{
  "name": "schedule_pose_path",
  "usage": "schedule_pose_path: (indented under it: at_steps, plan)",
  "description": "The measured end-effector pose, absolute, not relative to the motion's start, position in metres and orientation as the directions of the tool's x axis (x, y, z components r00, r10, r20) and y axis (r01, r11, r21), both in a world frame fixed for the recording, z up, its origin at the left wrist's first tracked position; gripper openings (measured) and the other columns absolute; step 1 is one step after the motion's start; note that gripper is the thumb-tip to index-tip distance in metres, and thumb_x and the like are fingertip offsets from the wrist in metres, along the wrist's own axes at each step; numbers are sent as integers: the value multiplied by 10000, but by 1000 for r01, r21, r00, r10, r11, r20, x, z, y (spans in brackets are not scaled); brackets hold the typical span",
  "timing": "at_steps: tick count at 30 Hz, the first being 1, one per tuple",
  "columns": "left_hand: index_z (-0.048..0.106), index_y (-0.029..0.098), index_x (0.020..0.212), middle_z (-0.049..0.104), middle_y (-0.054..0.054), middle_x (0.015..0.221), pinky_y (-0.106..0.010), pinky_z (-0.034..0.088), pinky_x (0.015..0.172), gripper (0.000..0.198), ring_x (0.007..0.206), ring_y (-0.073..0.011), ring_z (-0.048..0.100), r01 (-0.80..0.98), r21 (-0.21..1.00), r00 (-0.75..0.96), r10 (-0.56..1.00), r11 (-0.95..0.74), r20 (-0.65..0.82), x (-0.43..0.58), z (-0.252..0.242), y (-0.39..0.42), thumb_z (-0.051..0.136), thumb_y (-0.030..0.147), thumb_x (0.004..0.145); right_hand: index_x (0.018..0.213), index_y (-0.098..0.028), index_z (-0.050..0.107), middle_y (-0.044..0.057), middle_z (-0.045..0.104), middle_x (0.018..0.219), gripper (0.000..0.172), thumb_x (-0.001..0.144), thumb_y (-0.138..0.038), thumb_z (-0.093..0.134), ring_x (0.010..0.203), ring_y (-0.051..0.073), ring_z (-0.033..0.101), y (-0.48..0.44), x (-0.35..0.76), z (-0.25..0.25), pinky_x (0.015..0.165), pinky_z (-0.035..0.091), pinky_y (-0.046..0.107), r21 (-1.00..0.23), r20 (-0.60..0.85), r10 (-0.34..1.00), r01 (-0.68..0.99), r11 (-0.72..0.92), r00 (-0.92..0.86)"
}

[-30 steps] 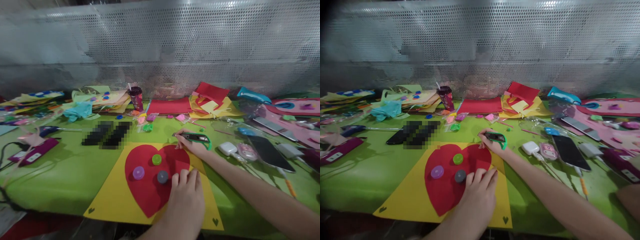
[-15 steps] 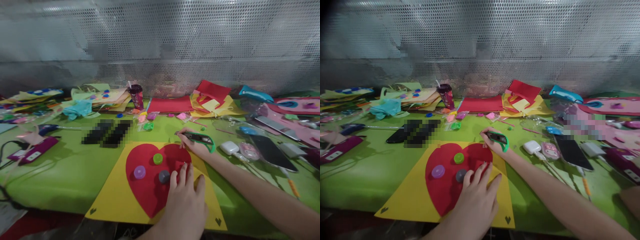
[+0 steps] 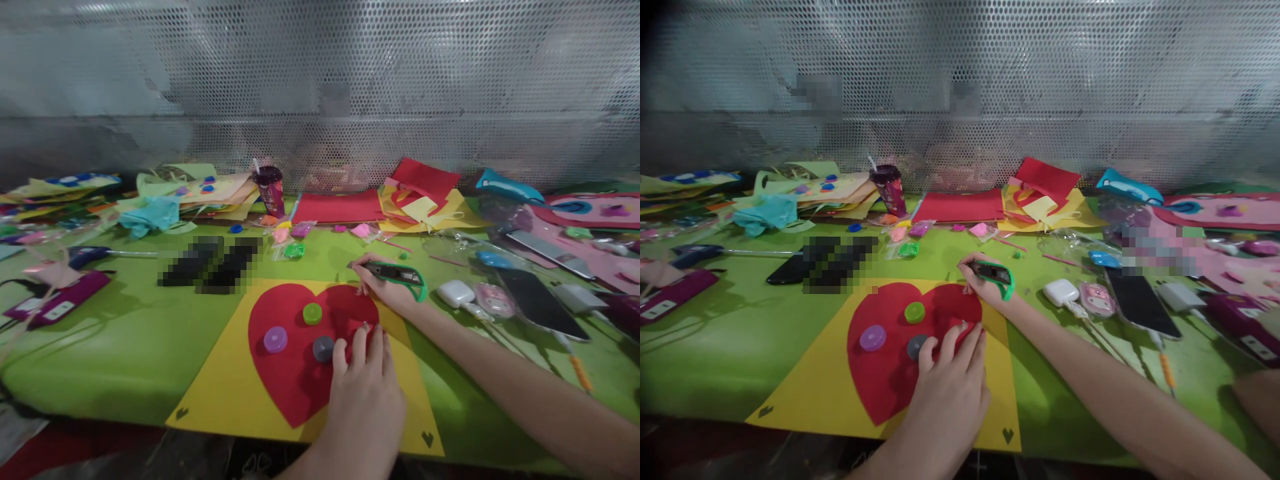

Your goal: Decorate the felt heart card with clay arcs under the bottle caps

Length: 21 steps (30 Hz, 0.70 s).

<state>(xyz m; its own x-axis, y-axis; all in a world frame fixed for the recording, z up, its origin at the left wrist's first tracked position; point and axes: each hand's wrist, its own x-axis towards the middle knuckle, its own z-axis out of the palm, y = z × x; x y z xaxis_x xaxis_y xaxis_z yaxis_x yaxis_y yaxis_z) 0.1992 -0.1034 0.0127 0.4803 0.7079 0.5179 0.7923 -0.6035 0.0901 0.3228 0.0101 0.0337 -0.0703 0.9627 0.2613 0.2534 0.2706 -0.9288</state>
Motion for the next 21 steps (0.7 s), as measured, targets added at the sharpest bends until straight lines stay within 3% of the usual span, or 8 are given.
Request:
schedule_pose_path:
  at_steps: [2, 8, 15, 21]
  plan:
    - [617, 77, 1133, 633, -75, 1185, -458, 409, 804, 366, 1065, -257, 515, 811, 105, 438, 715, -576, 545, 197, 17, -106, 434, 244, 863, 791, -233, 530, -75, 490, 444, 103, 843, -321, 542, 447, 134, 557, 11, 323, 33, 518, 494, 255, -929, 259, 964, 258, 267, -66]
    - [638, 272, 1107, 605, -65, 1226, -463, 392, 795, 293, 1072, -266, 536, 803, 113, 468, 736, -585, 489, 196, 22, -109, 499, 334, 856, 804, -202, 539, -85, 474, 437, 104, 868, -284, 545, 445, 117, 551, 11, 322, 33, 511, 488, 235, -930, 263, 963, 249, 271, -65]
    - [652, 180, 1073, 652, 28, 1157, -456, 352, 812, 311, 1022, -236, 523, 808, 204, 357, 735, -552, 576, 203, 3, -100, 447, 317, 883, 863, -129, 573, -59, 524, 612, 204, 924, -321, 540, 481, 66, 509, 14, 326, 28, 522, 490, 220, -935, 259, 961, 223, 276, -102]
    - [679, 150, 977, 695, 4, 1028, -417, 323, 792, 238, 912, -216, 514, 775, 138, 394, 643, -616, 657, 196, 2, -101, 487, 261, 891, 895, -131, 574, -43, 546, 663, 200, 929, -323, 531, 505, 67, 516, 18, 327, 20, 537, 501, 227, -944, 256, 960, 185, 273, -111]
